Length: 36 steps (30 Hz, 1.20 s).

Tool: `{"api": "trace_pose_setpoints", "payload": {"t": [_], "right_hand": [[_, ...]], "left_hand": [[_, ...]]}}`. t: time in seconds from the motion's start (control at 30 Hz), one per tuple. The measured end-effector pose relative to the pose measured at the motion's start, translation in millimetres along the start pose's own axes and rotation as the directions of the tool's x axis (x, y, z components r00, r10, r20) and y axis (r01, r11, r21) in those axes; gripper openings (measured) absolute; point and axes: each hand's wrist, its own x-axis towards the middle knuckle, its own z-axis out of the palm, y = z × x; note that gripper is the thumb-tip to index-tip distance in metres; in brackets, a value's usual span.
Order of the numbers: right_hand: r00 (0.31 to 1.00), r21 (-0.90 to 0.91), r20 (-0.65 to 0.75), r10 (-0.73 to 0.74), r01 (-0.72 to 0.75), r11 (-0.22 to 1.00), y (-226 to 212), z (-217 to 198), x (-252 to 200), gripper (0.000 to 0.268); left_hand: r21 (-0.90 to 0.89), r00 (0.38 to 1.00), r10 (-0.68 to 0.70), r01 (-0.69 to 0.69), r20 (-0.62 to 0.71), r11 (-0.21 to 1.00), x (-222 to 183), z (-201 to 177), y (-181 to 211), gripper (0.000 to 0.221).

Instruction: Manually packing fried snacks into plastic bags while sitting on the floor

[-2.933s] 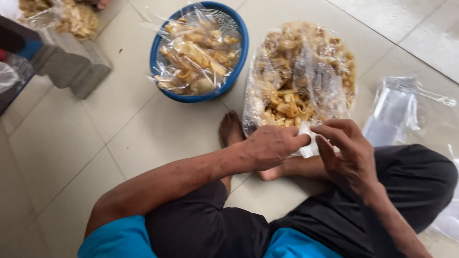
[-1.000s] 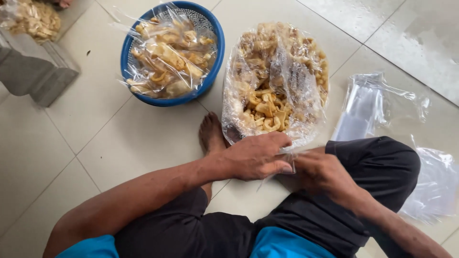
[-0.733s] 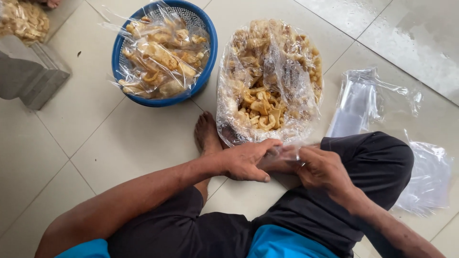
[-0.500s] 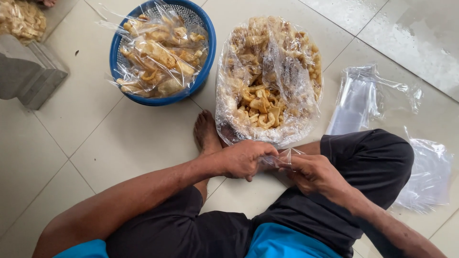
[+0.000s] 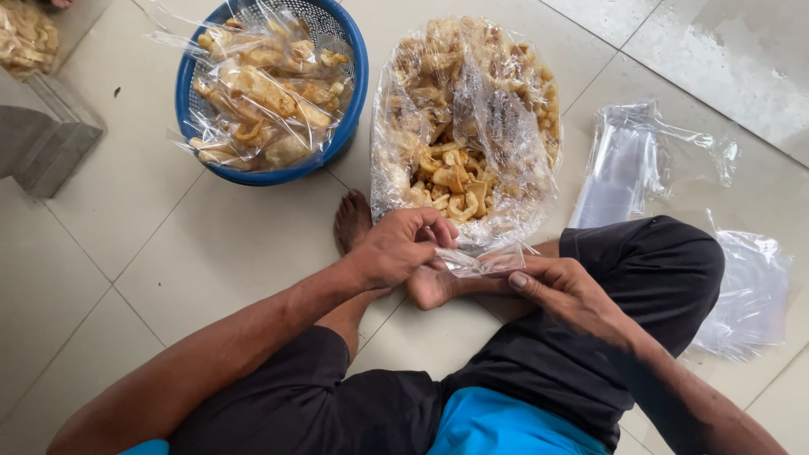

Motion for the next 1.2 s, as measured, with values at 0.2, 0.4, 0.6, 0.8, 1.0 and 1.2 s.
{"api": "trace_pose_setpoints", "payload": {"t": [0.2, 0.4, 0.6, 0.8, 1.0, 1.2], "right_hand": [[0.996, 0.035, -0.060, -0.064, 0.066, 0.997, 13.2, -1.5, -1.7, 0.026], [0.957, -0.198, 0.010, -0.291, 0.287, 0.937, 4.7, 2.2, 7.3, 0.020], [0.873, -0.637, 0.069, -0.483, 0.411, 0.652, 32.8, 4.1, 8.8, 0.043], [0.767, -0.774, 0.187, -0.614, 0.500, 0.388, 36.6, 15.5, 21.5, 0.045], [0.725, -0.790, 0.229, -0.650, 0.529, 0.311, 34.2, 27.8, 29.4, 0.020], [0.728, -0.833, 0.219, -0.649, 0.486, 0.263, 37.6, 39.7, 31.7, 0.016]], "left_hand": [[0.239, 0.964, 0.246, -0.263, 0.099, 0.935, -1.9, -11.5, -6.8, 0.023], [0.352, 0.965, 0.238, -0.262, 0.111, 0.898, -4.4, -28.0, 1.9, 0.030], [0.705, 0.926, 0.375, -0.294, 0.043, 0.646, -14.9, -28.1, 28.9, 0.029], [0.837, 0.902, 0.353, -0.385, 0.250, 0.389, -7.7, -8.3, 17.8, 0.036], [0.811, 0.912, 0.352, -0.363, 0.210, 0.458, -2.4, -0.2, 7.1, 0.014], [0.764, 0.918, 0.344, -0.363, 0.197, 0.534, -0.1, -6.1, -5.3, 0.010]]}}
